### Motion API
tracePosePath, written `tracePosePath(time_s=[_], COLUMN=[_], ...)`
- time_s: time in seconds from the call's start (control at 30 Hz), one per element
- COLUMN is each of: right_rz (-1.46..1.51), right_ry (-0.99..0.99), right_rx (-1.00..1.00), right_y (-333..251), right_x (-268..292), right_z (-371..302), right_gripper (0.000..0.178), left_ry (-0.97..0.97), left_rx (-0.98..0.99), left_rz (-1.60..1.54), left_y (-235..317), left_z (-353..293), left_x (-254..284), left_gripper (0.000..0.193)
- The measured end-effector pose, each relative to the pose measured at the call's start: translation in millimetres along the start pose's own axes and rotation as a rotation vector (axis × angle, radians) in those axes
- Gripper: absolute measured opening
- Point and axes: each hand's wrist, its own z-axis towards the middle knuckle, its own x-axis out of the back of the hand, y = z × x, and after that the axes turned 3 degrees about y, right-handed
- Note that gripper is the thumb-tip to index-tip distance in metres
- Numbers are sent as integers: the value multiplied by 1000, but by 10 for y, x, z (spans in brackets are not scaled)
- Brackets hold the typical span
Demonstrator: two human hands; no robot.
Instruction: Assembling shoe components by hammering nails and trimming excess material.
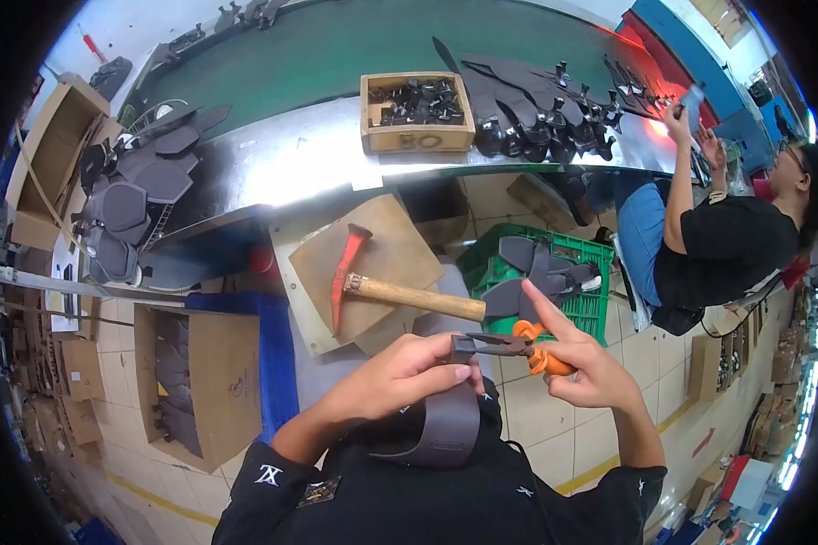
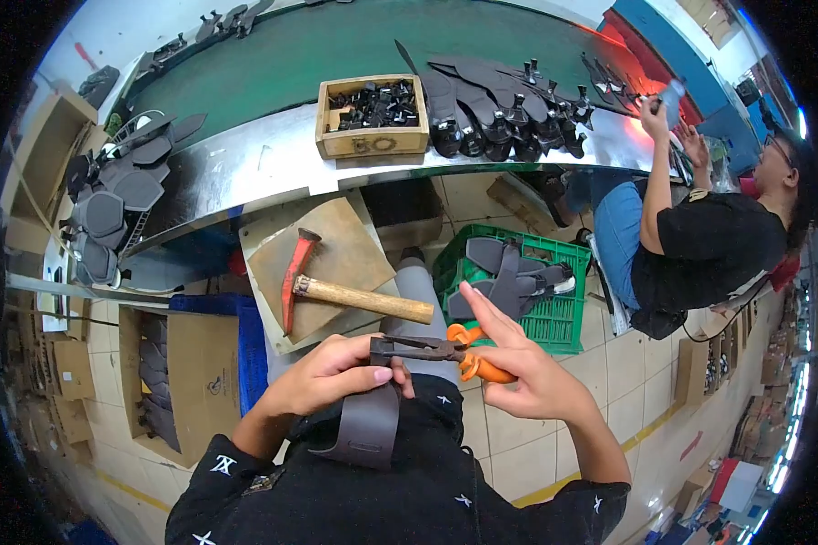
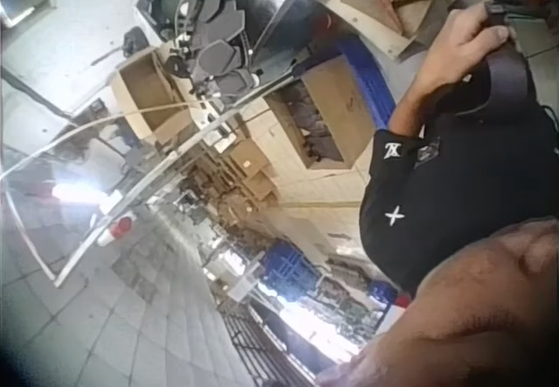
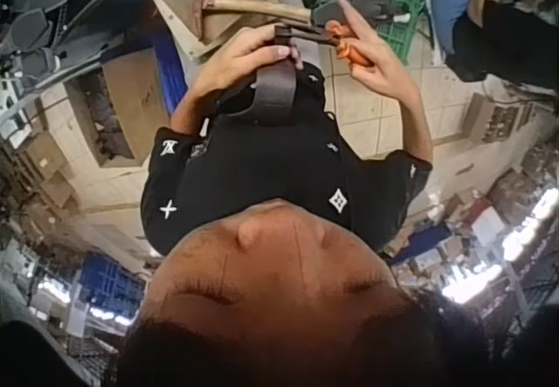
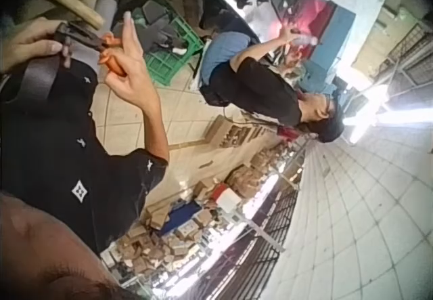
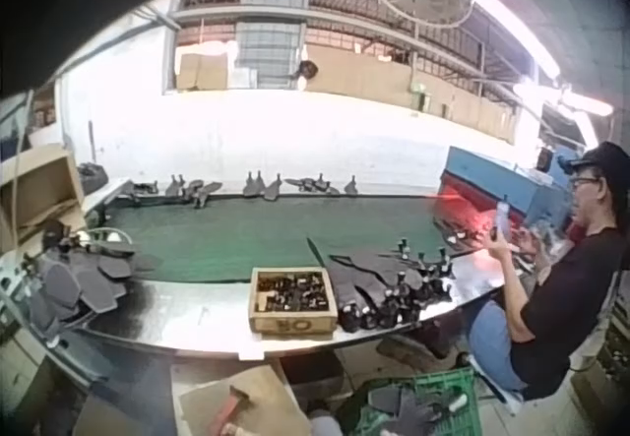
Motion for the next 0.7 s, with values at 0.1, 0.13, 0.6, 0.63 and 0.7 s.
tracePosePath(time_s=[0.1,0.13,0.6,0.63,0.7], right_rz=[-55,-67,-15,-26,-39], right_ry=[-22,-16,-163,-158,-153], right_rx=[25,8,-12,-23,-34], right_y=[-33,-59,-71,-93,-131], right_x=[34,47,113,107,97], right_z=[19,32,165,172,183], right_gripper=[35,36,42,43,43], left_ry=[0,0,4,5,21], left_rx=[-10,-7,-35,-36,-31], left_rz=[27,23,51,50,27], left_y=[16,14,6,4,-5], left_z=[11,8,-18,-25,-40], left_x=[17,18,40,37,33], left_gripper=[26,26,25,25,26])
